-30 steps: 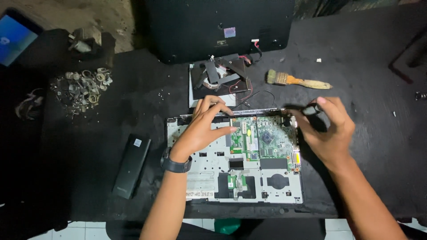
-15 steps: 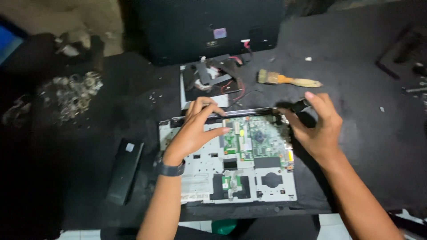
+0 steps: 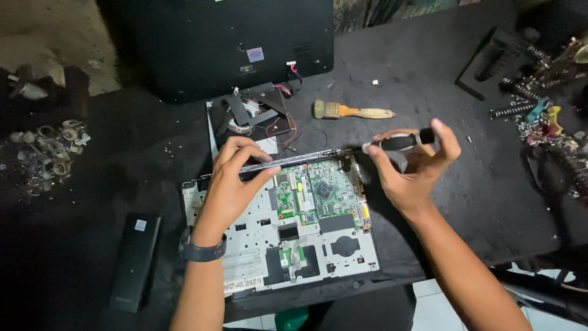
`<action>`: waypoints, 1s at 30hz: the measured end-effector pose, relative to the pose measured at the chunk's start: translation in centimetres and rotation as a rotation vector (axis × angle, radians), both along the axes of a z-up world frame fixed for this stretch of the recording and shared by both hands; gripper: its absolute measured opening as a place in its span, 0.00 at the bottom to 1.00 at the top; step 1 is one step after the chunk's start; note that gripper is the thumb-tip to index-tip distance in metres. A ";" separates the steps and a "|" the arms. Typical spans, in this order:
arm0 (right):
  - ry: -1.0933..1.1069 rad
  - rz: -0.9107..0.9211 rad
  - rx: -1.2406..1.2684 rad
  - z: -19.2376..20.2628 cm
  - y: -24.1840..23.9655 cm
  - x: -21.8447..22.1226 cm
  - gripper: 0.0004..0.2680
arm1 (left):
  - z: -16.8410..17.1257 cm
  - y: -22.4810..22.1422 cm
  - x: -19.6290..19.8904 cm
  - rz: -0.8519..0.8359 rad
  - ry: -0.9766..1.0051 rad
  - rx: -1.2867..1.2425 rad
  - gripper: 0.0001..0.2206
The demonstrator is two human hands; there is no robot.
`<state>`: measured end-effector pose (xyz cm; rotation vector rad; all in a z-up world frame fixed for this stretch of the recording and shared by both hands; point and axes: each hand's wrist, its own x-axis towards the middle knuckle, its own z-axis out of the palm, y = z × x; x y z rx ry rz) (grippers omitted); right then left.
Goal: Disassembling and cleaning the internal components of a laptop using a screwdriver and a brush.
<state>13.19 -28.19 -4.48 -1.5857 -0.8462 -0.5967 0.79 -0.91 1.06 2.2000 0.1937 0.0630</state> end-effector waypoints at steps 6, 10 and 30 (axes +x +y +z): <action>0.181 0.179 0.100 -0.1 1.4 -1.5 0.24 | -0.3 -1.1 0.2 0.025 -0.305 0.011 0.04; 0.116 0.190 0.040 0.3 2.4 -2.7 0.24 | -0.4 -2.0 0.4 -0.113 -0.384 -0.042 0.08; 0.073 0.311 -0.062 -0.1 1.4 -2.3 0.26 | -0.8 4.0 -0.9 0.342 -0.539 0.137 0.00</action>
